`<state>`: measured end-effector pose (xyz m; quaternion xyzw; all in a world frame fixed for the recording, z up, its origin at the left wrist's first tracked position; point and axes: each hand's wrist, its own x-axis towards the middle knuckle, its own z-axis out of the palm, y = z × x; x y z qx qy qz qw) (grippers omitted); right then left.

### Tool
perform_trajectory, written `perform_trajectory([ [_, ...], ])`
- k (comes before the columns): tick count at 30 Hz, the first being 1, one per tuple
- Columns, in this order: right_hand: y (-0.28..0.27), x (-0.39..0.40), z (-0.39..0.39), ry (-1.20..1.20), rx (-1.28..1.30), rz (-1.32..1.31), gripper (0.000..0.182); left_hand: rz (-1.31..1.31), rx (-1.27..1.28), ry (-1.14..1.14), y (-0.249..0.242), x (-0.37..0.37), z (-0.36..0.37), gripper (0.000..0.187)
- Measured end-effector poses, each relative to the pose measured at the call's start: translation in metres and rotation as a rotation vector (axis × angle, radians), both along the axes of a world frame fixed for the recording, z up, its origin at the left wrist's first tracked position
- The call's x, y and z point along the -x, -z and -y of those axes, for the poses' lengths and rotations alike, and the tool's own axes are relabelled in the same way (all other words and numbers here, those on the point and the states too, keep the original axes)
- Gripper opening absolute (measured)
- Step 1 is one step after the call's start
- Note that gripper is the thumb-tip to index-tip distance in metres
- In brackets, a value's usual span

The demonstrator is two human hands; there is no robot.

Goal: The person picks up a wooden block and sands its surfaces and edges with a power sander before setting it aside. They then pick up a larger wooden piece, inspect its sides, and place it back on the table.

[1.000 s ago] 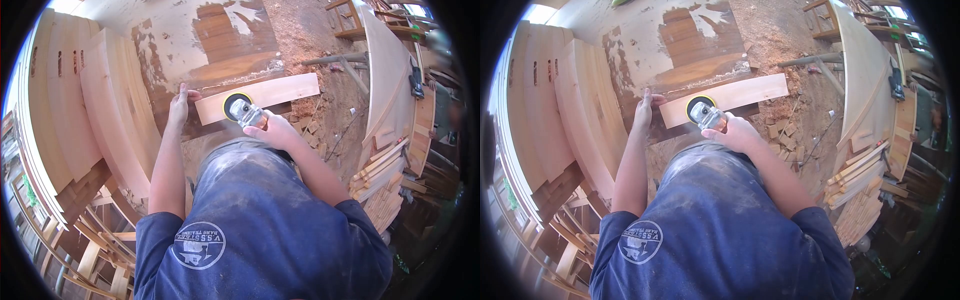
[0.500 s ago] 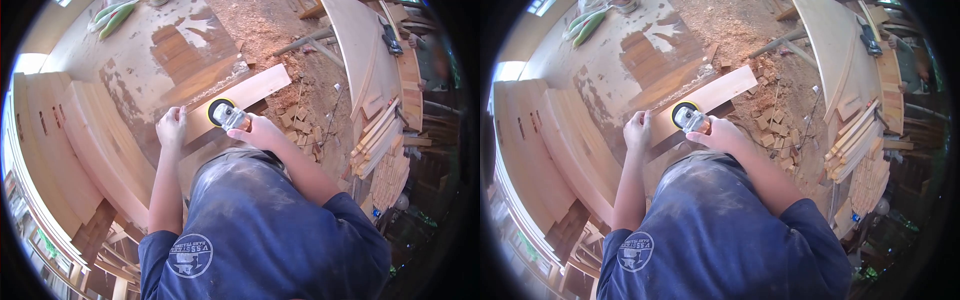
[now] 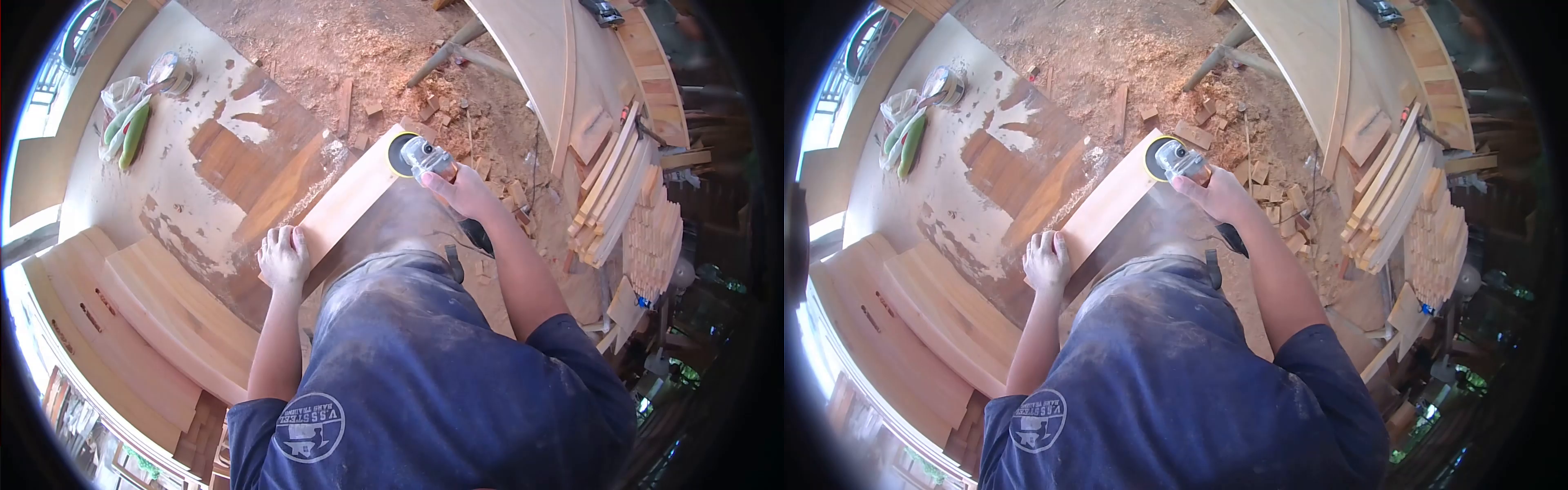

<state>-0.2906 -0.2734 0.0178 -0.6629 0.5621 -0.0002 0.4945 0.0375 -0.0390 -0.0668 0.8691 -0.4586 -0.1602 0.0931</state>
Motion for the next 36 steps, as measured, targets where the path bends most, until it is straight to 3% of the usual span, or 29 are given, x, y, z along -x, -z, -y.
perform_trajectory([
  [13,-0.011,-0.022,0.066,-0.149,-0.12,-0.096,0.08,0.006,0.009,-0.01,-0.004,-0.001,0.002,0.029],
  [18,-0.016,-0.034,0.046,-0.221,-0.128,-0.033,0.079,0.0,0.029,-0.018,-0.006,-0.001,0.001,0.029],
  [22,-0.02,-0.075,0.007,-0.415,-0.145,-0.069,0.085,0.021,0.164,-0.005,0.008,-0.009,-0.015,0.031],
  [26,-0.016,-0.123,-0.039,-0.592,-0.153,-0.143,0.096,0.178,0.127,-0.174,0.019,-0.035,-0.076,0.035],
  [29,-0.013,-0.153,-0.072,-0.699,-0.151,-0.142,0.105,0.121,0.134,-0.536,0.028,-0.059,-0.127,0.039],
  [33,-0.02,-0.197,-0.112,-0.856,-0.117,-0.237,0.107,-0.19,0.479,-0.917,0.005,-0.065,-0.141,0.039],
  [36,-0.022,-0.227,-0.14,-0.962,-0.088,-0.247,0.107,-0.289,0.677,-0.976,0.003,-0.065,-0.14,0.038],
])
